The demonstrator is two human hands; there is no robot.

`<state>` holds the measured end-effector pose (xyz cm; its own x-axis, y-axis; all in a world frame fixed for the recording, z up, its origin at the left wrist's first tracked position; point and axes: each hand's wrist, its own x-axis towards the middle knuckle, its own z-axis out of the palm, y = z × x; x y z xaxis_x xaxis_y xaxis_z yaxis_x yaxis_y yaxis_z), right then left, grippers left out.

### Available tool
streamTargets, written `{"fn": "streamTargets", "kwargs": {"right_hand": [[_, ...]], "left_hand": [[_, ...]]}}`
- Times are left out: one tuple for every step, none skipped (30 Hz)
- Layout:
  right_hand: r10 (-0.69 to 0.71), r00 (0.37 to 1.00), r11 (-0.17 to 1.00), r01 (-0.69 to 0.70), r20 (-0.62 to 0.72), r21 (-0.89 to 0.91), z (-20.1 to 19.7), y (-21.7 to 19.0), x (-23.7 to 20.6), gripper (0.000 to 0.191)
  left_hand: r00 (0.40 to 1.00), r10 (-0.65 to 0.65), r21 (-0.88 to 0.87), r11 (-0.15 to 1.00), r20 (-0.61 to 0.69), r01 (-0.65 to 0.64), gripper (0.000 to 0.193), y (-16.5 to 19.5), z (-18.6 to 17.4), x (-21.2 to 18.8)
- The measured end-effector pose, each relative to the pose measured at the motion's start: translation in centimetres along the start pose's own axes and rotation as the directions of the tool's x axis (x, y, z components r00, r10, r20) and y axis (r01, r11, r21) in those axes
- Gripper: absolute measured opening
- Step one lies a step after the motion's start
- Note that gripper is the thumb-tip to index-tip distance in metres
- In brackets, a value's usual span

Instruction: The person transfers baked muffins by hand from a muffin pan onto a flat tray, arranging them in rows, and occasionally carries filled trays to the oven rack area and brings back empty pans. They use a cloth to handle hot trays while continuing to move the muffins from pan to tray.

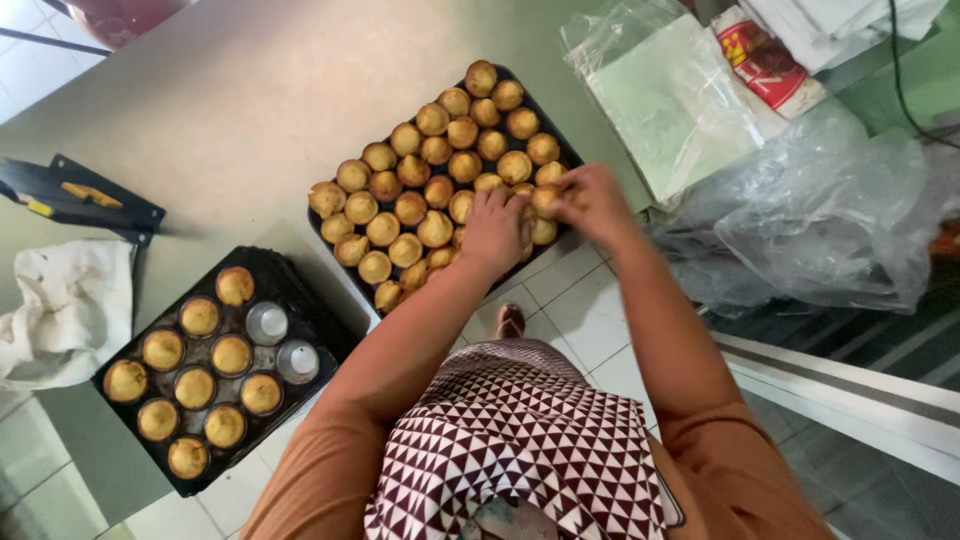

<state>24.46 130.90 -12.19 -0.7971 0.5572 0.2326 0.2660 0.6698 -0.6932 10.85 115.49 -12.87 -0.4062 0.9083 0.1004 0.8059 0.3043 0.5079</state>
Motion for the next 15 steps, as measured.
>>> {"fn": "streamTargets", "kwargs": {"right_hand": [[0.179, 0.983, 0.981, -0.175, -0.039, 0.086, -1.1, 1.1, -0.1, 0.049], [0.355, 0.933, 0.924, -0.341, -0.058, 0.173, -2.4, 2.1, -0.3, 0.053], [0.52, 0.852, 0.833, -0.49, -0.061, 0.257, -3.3, 3.0, -0.5, 0.057], [0.496, 0.867, 0.854, -0.478, -0.047, 0.206, -3.8, 3.5, -0.6, 0.057], [0.47, 0.882, 0.874, -0.46, -0.033, 0.154, -4.2, 3.9, -0.6, 0.057], [0.442, 0.897, 0.893, -0.438, -0.018, 0.102, -4.4, 4.1, -0.5, 0.058], [0.378, 0.926, 0.924, -0.376, -0.011, 0.069, -4.4, 4.1, -0.4, 0.059], [0.313, 0.95, 0.949, -0.313, 0.0, 0.037, -4.1, 3.8, -0.2, 0.061], [0.247, 0.969, 0.969, -0.248, 0.016, 0.008, -3.8, 3.5, 0.1, 0.063], [0.249, 0.965, 0.968, -0.251, 0.087, 0.012, -3.6, 3.2, 0.5, 0.061], [0.248, 0.956, 0.967, -0.254, 0.155, 0.017, -3.4, 2.9, 1.0, 0.06], [0.245, 0.943, 0.966, -0.257, 0.224, 0.023, -3.2, 2.6, 1.4, 0.059], [0.167, 0.968, 0.986, -0.168, 0.188, -0.011, -3.1, 2.4, 1.8, 0.055], [0.084, 0.984, 0.996, -0.077, 0.159, -0.05, -3.0, 2.3, 2.1, 0.052], [-0.004, 0.991, 0.996, 0.016, 0.136, -0.09, -2.9, 2.2, 2.3, 0.05]], "left_hand": [[0.999, 0.014, -0.012, 1.0, -0.032, -0.015, 0.042, 0.4, -0.1, 0.2], [0.998, 0.026, -0.026, 0.999, -0.065, -0.028, 0.043, 0.8, -0.2, 0.4], [0.994, 0.087, -0.024, 0.996, -0.069, -0.089, 0.044, 1.3, -0.2, 0.9], [0.986, 0.15, -0.024, 0.988, -0.075, -0.152, 0.045, 1.7, -0.1, 1.5], [0.974, 0.212, -0.023, 0.976, -0.085, -0.214, 0.047, 2.1, 0.1, 2.2], [0.983, 0.186, -0.016, 0.982, -0.001, -0.186, 0.042, 2.5, 0.3, 2.7], [0.984, 0.157, -0.005, 0.987, 0.082, -0.158, 0.037, 2.8, 0.5, 3.1], [0.978, 0.125, 0.009, 0.992, 0.166, -0.128, 0.033, 2.9, 0.7, 3.2], [0.979, 0.138, 0.013, 0.99, 0.149, -0.141, 0.034, 2.9, 0.9, 3.3], [0.98, 0.15, 0.021, 0.988, 0.131, -0.154, 0.036, 2.8, 1.0, 3.1], [0.98, 0.164, 0.03, 0.985, 0.114, -0.169, 0.038, 2.5, 1.1, 3.0], [0.978, 0.176, 0.038, 0.983, 0.113, -0.181, 0.039, 2.4, 1.2, 2.8], [0.977, 0.184, 0.043, 0.981, 0.111, -0.19, 0.039, 2.2, 1.4, 2.6], [0.976, 0.189, 0.047, 0.98, 0.108, -0.195, 0.04, 2.1, 1.5, 2.5], [0.976, 0.191, 0.04, 0.98, 0.104, -0.196, 0.04, 2.0, 1.6, 2.4]]}}
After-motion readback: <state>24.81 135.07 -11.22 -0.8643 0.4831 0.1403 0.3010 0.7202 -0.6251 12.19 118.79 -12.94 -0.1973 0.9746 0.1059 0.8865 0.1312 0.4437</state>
